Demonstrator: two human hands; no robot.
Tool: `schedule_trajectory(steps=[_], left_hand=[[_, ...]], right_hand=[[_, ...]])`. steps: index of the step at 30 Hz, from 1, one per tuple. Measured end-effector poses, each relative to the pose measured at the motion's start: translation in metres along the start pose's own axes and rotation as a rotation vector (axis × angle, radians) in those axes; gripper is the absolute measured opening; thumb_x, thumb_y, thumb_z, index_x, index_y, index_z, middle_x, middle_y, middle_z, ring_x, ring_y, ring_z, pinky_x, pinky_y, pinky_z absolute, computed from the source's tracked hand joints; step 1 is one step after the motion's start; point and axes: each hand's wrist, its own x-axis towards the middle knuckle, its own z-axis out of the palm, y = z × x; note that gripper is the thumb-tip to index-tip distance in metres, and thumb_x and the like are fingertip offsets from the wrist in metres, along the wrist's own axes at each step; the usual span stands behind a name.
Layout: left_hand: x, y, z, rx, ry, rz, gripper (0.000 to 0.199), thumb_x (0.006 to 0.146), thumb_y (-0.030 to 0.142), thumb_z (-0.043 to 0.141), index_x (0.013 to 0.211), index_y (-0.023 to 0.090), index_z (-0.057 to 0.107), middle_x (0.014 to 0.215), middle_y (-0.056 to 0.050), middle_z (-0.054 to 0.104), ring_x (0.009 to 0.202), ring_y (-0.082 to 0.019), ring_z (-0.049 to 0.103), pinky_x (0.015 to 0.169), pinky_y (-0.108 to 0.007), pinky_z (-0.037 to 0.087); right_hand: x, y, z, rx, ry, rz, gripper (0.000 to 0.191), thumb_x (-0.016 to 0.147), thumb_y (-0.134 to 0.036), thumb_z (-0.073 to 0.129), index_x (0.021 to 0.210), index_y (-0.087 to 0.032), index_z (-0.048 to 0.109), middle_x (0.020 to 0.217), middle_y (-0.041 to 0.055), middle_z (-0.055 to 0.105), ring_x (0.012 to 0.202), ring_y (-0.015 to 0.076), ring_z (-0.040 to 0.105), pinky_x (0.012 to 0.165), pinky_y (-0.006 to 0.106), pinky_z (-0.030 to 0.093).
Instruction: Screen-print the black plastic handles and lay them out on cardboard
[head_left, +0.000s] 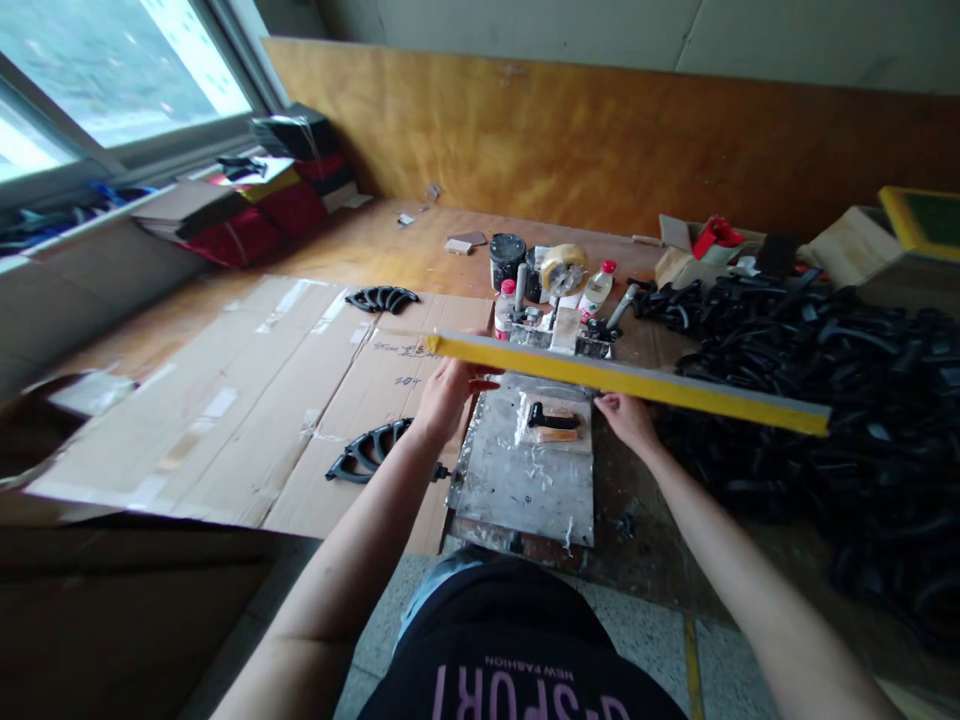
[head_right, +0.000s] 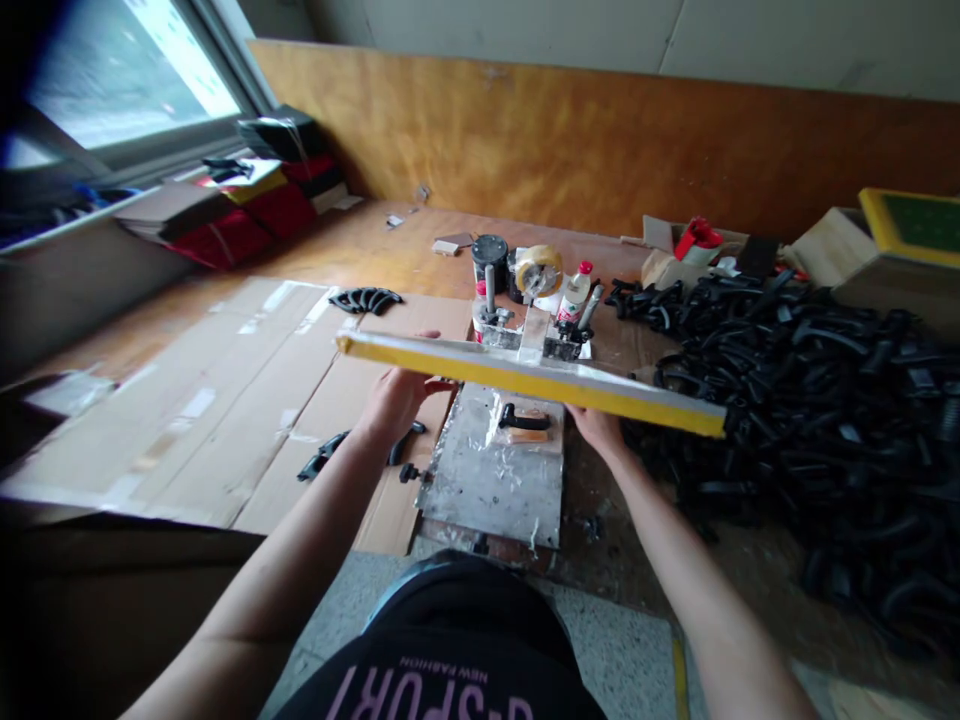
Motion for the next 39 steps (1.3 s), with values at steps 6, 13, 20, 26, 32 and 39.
schedule_trajectory(steps=[6,13,20,26,32,39], left_hand=[[-0.021,-0.036,0.005,-0.031,0.126,-0.150,0.057,0.086,0.065,0.047,0.121,0.020,0.054,0.092,-0.006,0.070,0.078,-0.015,0.065,0.068,-0.027,0.052],[-0.114,-0.115,0.009,-0.136,0.109,-0.603,0.070,0.080,0.073,0.047,0.118,0.016,0.058,0.104,-0.013,0.069,0.081,-0.018,0.067,0.063,-0.028,0.051],[-0.145,-0.127,-0.084,-0.080,0.604,-0.474,0.051,0.078,0.066,0.054,0.085,0.015,0.058,0.073,-0.003,0.064,0.061,-0.011,0.059,0.054,-0.021,0.045],[-0.165,-0.141,-0.218,0.288,0.776,-0.675,0.051,0.090,0.058,0.031,0.084,0.015,0.056,0.078,-0.008,0.069,0.056,-0.011,0.059,0.054,-0.023,0.046],[-0.163,-0.155,-0.278,0.371,0.671,-0.856,0.044,0.091,0.054,0.035,0.080,0.017,0.056,0.053,-0.005,0.064,0.045,-0.018,0.059,0.046,-0.026,0.044],[-0.156,-0.160,-0.291,0.371,0.568,-0.915,0.045,0.091,0.057,0.036,0.076,0.020,0.056,0.056,-0.006,0.067,0.049,-0.019,0.064,0.050,-0.027,0.048]], right_hand=[[-0.027,-0.042,0.033,-0.192,-0.209,-0.386,0.022,0.086,-0.025,0.062,0.108,-0.022,0.065,0.101,0.0084,0.064,0.102,0.0249,0.056,0.090,0.038,0.044],[-0.049,-0.114,0.031,-0.094,-0.195,-0.685,0.016,0.094,-0.027,0.052,0.097,-0.020,0.065,0.094,0.0084,0.060,0.093,0.0237,0.054,0.084,0.035,0.042],[-0.088,-0.219,0.097,-0.003,-0.333,-0.928,0.025,0.096,-0.033,0.048,0.111,-0.021,0.064,0.100,0.0081,0.063,0.095,0.0227,0.053,0.083,0.034,0.041],[-0.057,-0.276,0.176,-0.115,-0.496,-0.847,0.026,0.097,-0.026,0.047,0.116,-0.023,0.063,0.103,0.0077,0.064,0.101,0.0213,0.051,0.084,0.031,0.041],[-0.043,-0.295,0.226,-0.338,-0.550,-0.759,0.026,0.097,-0.030,0.045,0.115,-0.023,0.062,0.111,0.0093,0.061,0.103,0.0226,0.051,0.079,0.033,0.040],[-0.046,-0.308,0.237,-0.380,-0.496,-0.679,0.027,0.097,-0.035,0.046,0.094,-0.016,0.065,0.104,0.0126,0.062,0.097,0.0235,0.056,0.073,0.033,0.042]])
